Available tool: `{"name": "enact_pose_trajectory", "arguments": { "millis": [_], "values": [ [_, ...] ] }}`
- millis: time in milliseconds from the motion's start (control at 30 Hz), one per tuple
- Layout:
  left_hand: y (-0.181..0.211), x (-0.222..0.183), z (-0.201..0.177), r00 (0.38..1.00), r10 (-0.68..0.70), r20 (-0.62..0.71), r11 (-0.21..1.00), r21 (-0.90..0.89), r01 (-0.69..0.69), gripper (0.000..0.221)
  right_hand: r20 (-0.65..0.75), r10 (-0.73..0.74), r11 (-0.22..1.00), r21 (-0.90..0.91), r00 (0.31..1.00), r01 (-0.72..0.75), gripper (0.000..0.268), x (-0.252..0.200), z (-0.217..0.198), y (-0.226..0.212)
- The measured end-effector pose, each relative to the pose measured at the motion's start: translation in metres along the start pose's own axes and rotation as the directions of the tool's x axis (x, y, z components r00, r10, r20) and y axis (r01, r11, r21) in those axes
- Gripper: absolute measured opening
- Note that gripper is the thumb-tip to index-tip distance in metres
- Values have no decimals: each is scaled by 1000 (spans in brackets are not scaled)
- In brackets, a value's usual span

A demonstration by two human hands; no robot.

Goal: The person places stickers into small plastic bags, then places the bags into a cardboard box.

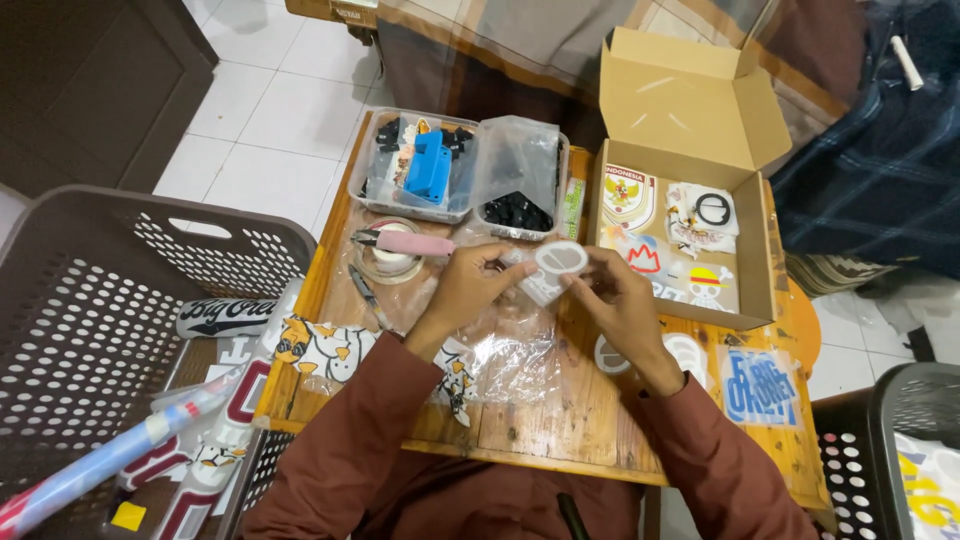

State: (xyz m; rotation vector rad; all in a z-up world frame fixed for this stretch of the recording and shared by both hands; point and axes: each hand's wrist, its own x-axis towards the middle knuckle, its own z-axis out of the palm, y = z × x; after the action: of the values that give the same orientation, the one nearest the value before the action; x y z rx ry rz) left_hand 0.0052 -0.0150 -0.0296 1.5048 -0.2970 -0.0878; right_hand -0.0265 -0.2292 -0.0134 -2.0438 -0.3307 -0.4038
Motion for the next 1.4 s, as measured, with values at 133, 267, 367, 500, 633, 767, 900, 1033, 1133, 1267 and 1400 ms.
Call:
{"name": "enact_pose_trajectory", "arguments": {
  "millis": [133,267,367,500,633,767,900,1033,1133,1267,1400],
  "values": [
    [6,-1,-1,1000,-11,20,998,-54,12,20,-3,29,999,38,1000,-29,30,1,2,3],
    [7,-4,-1,1000,13,21,998,-65,-12,20,-9,49,997,53,999,-49,31,0,1,7],
    [6,-3,1,999,40,3,996,-76,-40,18,4,67,993,102,998,-67,31,0,1,6],
    [-4,-1,0,999,36,10,996,-81,-35,20,12,64,990,124,998,-65,32,-2,0,17],
    [-6,-3,-1,999,22,29,995,-93,-19,21,23,101,979,176,995,-103,30,-1,0,18],
    [-1,-3,0,998,3,58,996,-91,3,20,25,98,972,210,995,-101,32,0,-2,18],
    [0,-4,1,998,-22,64,998,-56,25,22,15,137,955,264,991,-136,34,0,0,13],
    [0,-3,1,996,-47,72,998,-48,51,21,31,138,942,306,990,-141,37,1,-1,17],
    [0,-3,2,996,-53,75,997,-49,57,21,32,135,938,316,990,-138,37,1,-1,22],
    [2,-2,2,996,-59,60,996,-60,63,22,36,129,942,309,991,-134,38,1,-1,22],
    [5,-4,3,996,-64,60,996,-54,67,22,35,117,948,296,993,-122,38,2,-2,23]
  ]
}}
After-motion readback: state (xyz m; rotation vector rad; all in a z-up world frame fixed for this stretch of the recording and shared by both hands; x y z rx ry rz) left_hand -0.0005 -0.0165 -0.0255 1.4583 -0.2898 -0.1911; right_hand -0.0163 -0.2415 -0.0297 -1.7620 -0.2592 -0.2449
